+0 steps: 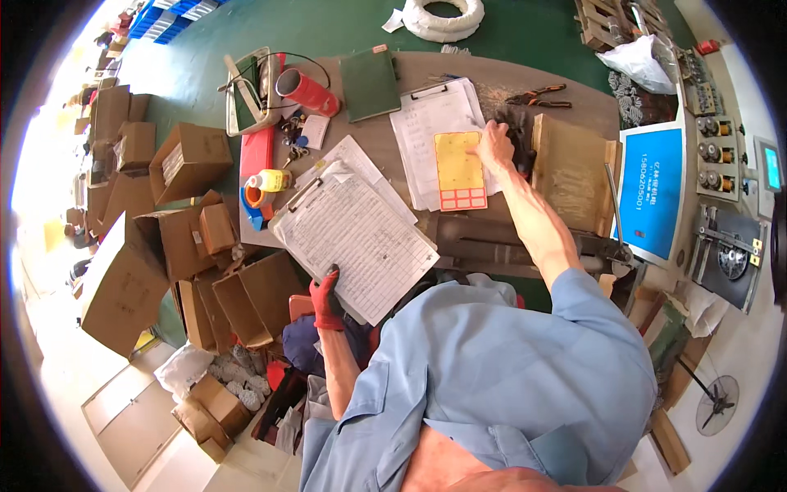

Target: The person writes on a yellow notepad with a pen, then picks up a bundle of metal rods and moves them. They return to the table, flip through papers on a clipboard, and organize the notepad and other items. Finally, they pick up a roll of tape and a green notebook.

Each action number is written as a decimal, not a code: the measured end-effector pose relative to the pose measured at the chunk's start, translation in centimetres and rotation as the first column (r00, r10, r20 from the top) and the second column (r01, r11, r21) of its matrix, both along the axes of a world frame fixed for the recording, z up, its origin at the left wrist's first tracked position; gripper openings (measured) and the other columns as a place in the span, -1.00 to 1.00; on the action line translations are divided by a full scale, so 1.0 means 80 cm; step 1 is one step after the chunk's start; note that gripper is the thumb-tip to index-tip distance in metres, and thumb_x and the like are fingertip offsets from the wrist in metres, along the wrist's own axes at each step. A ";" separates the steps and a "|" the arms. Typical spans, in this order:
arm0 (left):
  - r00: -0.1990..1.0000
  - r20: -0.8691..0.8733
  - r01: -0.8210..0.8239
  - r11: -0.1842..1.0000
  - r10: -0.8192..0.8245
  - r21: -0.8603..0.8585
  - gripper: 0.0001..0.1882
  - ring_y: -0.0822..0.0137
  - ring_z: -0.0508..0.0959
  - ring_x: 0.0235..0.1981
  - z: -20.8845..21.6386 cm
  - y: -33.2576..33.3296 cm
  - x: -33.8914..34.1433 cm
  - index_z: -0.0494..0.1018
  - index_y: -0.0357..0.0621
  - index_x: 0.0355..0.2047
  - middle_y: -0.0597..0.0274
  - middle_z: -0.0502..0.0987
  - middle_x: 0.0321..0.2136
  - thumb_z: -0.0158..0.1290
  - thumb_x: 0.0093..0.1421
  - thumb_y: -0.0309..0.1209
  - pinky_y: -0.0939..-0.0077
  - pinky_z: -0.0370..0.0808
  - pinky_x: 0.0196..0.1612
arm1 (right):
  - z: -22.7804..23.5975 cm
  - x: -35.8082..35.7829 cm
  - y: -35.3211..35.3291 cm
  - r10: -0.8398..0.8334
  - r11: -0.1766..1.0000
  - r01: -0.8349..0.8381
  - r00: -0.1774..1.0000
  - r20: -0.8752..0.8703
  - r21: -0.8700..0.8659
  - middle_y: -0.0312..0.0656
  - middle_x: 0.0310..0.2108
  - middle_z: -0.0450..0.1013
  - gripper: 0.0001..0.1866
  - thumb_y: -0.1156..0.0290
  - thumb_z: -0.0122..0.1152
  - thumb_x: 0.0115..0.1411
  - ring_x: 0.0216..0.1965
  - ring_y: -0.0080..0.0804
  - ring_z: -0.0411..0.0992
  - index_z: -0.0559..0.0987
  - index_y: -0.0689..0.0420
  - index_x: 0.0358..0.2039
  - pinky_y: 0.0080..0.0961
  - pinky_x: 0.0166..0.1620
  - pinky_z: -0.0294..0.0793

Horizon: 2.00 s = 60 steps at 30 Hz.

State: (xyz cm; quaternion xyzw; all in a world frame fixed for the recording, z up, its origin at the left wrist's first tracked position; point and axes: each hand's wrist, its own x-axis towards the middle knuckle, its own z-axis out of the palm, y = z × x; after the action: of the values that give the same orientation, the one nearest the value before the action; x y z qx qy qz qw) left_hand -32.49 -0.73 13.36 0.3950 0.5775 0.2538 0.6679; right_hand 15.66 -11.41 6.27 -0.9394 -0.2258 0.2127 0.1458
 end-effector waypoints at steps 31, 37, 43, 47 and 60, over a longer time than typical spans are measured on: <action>0.760 0.395 0.641 0.698 -0.516 -0.321 -0.37 0.24 0.60 -0.22 -0.108 0.047 0.329 0.41 -0.39 -0.04 0.04 0.57 -0.20 0.37 -0.08 -0.33 0.34 0.57 -0.15 | 0.033 0.067 -0.148 -0.399 0.872 0.275 0.879 0.262 0.404 0.12 -0.47 0.54 -0.66 0.27 0.07 0.27 -0.40 -0.06 0.55 0.55 0.37 -0.31 -0.14 -0.31 0.46; 0.702 0.074 0.705 0.676 -0.708 -0.214 -0.32 0.16 0.62 -0.23 -0.114 0.050 0.352 0.43 -0.41 -0.04 0.00 0.59 -0.22 0.36 -0.08 -0.18 0.31 0.55 -0.12 | 0.062 0.088 -0.190 -0.315 0.472 0.600 0.799 -0.513 0.645 -0.15 -0.19 0.51 -0.70 0.39 0.06 0.30 -0.26 -0.34 0.53 0.46 0.30 -0.04 -0.42 -0.33 0.52; 0.589 -0.678 0.694 0.705 -0.440 0.145 0.06 -0.09 0.40 0.10 -0.086 0.010 0.356 0.22 -0.34 0.18 -0.23 0.39 0.05 0.38 -0.23 0.06 0.18 0.35 0.15 | -0.003 0.051 -0.170 -0.074 0.561 0.692 0.587 -0.806 0.453 -0.32 -0.35 0.49 -0.76 0.38 0.10 0.28 -0.54 -0.61 0.42 0.49 0.20 -0.08 -0.63 -0.56 0.36; 0.790 -0.523 0.474 0.859 -0.318 0.195 0.14 -0.16 0.29 0.19 -0.100 -0.008 0.333 0.11 -0.37 0.25 -0.31 0.25 0.16 0.35 -0.19 0.08 0.14 0.26 0.23 | 0.042 -0.003 -0.110 0.020 0.465 0.791 0.439 -0.898 0.397 -0.29 -0.39 0.52 -0.77 0.34 0.12 0.29 -0.58 -0.56 0.42 0.52 0.22 -0.13 -0.59 -0.57 0.37; 0.195 -0.969 0.230 0.967 -0.154 -0.108 0.25 -0.08 0.37 0.15 -0.099 0.097 0.168 0.01 -0.18 0.30 -0.13 0.29 0.15 0.42 -0.29 0.10 0.10 0.36 0.16 | -0.008 0.033 -0.090 0.149 0.989 -0.151 0.979 -0.141 -0.004 0.08 -0.28 0.56 -0.56 0.08 0.21 0.12 -0.20 -0.08 0.55 0.56 0.24 -0.20 -0.24 -0.16 0.47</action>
State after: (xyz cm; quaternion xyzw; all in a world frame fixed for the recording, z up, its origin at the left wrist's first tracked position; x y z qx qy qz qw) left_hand -19.07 7.01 5.47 0.5550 0.8048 -0.1152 0.1761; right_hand 18.33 -18.64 5.63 -0.9035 -0.2835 0.2902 0.1381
